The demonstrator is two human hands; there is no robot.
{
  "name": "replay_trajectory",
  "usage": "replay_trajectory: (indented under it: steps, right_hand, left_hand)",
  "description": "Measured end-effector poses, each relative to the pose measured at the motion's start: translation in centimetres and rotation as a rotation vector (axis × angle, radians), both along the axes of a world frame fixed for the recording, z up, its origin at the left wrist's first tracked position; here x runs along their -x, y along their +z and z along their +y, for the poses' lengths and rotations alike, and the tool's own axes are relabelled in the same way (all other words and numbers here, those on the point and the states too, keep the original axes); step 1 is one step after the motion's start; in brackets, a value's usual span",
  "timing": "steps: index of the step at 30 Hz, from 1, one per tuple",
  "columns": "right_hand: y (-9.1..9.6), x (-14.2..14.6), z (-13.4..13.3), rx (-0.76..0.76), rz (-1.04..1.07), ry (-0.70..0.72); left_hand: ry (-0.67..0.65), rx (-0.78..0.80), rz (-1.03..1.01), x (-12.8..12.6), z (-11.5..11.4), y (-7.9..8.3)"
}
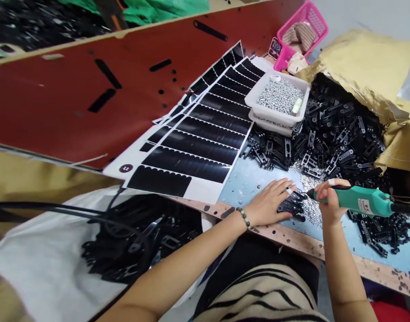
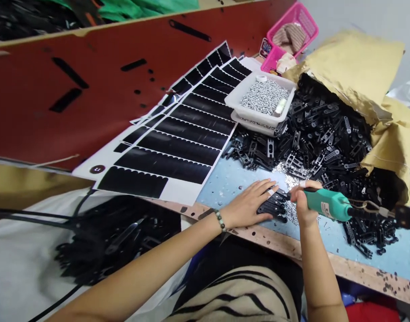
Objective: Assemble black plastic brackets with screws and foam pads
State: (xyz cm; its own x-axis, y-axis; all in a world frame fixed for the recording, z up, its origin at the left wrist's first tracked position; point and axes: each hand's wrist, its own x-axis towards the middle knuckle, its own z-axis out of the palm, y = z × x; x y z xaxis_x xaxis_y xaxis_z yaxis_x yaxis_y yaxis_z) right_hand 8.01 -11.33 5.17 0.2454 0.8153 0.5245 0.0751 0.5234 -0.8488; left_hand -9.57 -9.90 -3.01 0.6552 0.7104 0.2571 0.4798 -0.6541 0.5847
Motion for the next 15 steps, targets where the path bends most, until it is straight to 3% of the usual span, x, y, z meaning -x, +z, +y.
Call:
replay_trajectory:
  steps: [7, 15]
  right_hand:
    - [-0.94, -0.22, 0.47, 0.044, -0.07, 0.064]
    - [-0.41, -0.55, 0.35, 0.054, -0.108, 0.114]
  left_hand:
    - [-0.002, -0.008, -0.042, -0.11, -0.11, -0.23]
    - [-0.002, 0.03, 0.006, -0.21, -0.21, 0.01]
